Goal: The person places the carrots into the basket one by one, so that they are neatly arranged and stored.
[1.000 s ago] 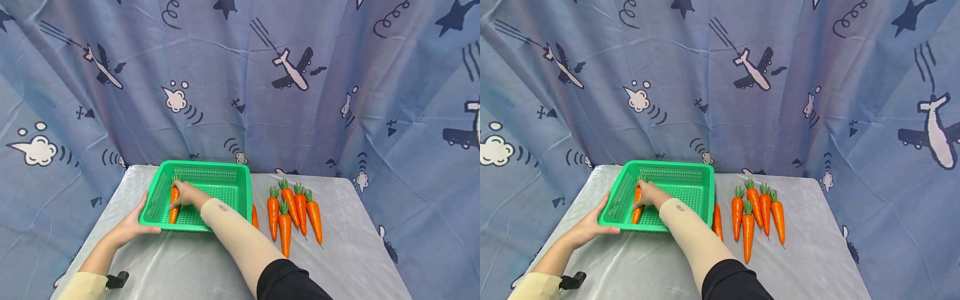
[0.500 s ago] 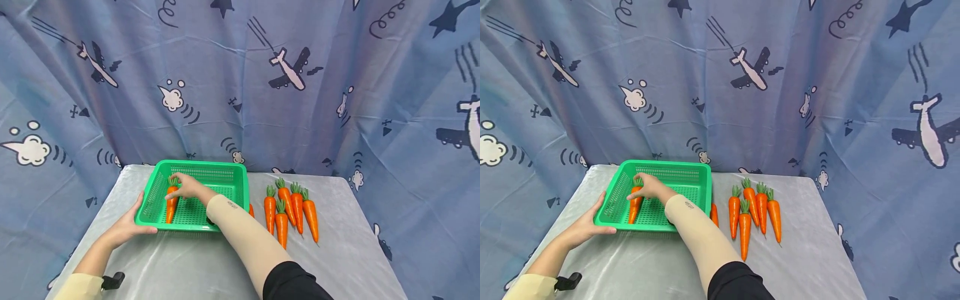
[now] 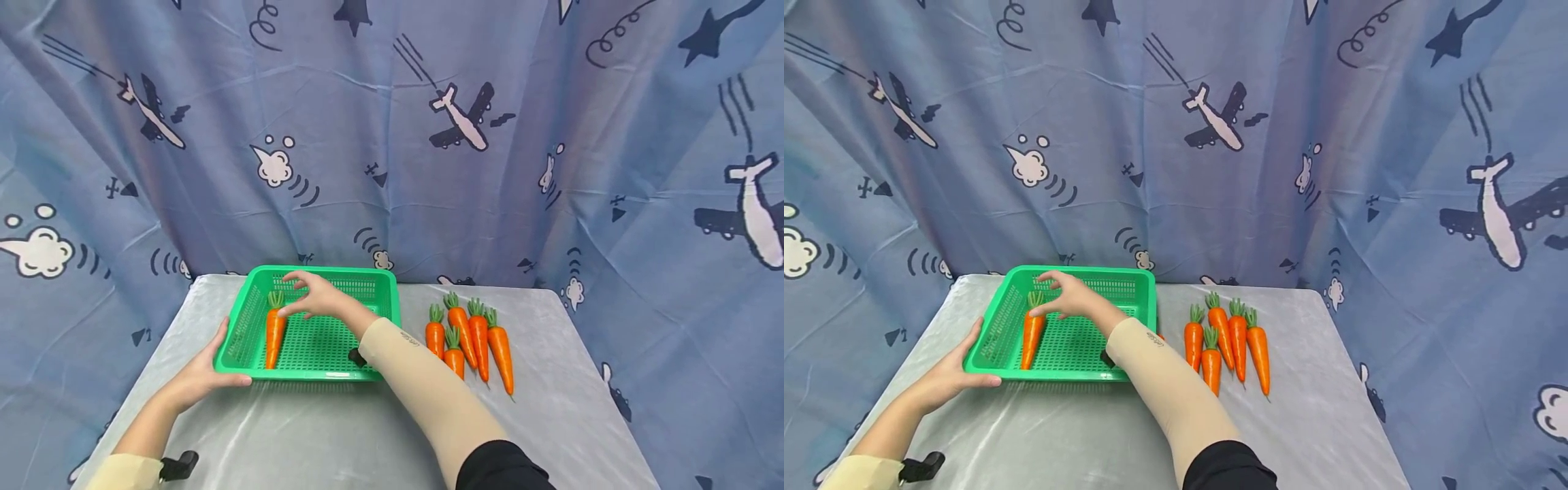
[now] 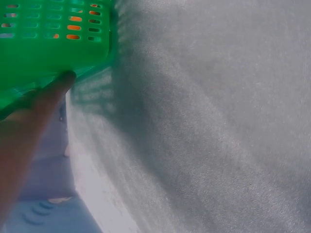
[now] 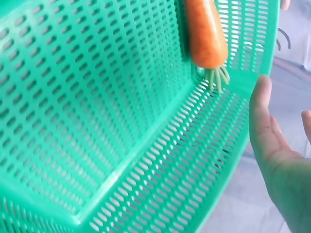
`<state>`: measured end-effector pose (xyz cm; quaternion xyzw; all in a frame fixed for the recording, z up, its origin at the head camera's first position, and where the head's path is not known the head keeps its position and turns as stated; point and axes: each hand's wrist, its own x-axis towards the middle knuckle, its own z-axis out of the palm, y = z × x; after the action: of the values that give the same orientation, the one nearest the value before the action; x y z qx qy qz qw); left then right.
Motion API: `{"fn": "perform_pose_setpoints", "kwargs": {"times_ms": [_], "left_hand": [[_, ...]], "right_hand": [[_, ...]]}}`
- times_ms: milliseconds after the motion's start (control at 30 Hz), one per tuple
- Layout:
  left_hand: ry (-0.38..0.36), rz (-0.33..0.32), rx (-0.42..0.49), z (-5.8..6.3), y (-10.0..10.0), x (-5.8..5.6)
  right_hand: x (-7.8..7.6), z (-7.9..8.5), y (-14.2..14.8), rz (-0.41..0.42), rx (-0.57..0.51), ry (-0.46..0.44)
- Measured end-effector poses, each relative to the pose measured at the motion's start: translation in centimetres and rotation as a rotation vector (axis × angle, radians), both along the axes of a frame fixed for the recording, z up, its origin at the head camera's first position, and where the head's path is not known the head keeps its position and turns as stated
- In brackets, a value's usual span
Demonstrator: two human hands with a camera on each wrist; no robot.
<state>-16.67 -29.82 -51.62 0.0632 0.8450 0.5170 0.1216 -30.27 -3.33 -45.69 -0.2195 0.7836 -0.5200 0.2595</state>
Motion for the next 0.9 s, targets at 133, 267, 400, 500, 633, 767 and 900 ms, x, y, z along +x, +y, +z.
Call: {"fn": "perform_pose_setpoints", "kwargs": {"times_ms": [133,267,400,500,633,767,900], "left_hand": [[0.004,-0.006,-0.005,-0.1,0.2,-0.1],[-0.002,-0.003,-0.011,-0.1,0.3,-0.1],[-0.005,0.002,-0.002,0.1,0.1,0.1],[-0.003,0.001,0.003,0.2,-0.1,0.2],[-0.001,-0.005,0.021,0.1,-0.1,0.2],[0.006,-0.008,0.039,-0.2,-0.1,0.1],[0.010,-0.007,0.042,-0.4,-0.1,0.1]], "right_hand": [[0.3,1.1,1.5,-0.011,0.009,0.038],[0.9,2.4,3.1,-0.006,0.020,0.083],[1.6,3.3,4.4,0.006,-0.044,0.064],[1.9,3.4,5.2,0.020,-0.113,0.047],[2.3,3.5,6.6,0.027,-0.164,0.064],[2.8,3.8,7.9,0.017,-0.178,0.084],[3.3,4.1,9.1,0.007,-0.180,0.095]]}}
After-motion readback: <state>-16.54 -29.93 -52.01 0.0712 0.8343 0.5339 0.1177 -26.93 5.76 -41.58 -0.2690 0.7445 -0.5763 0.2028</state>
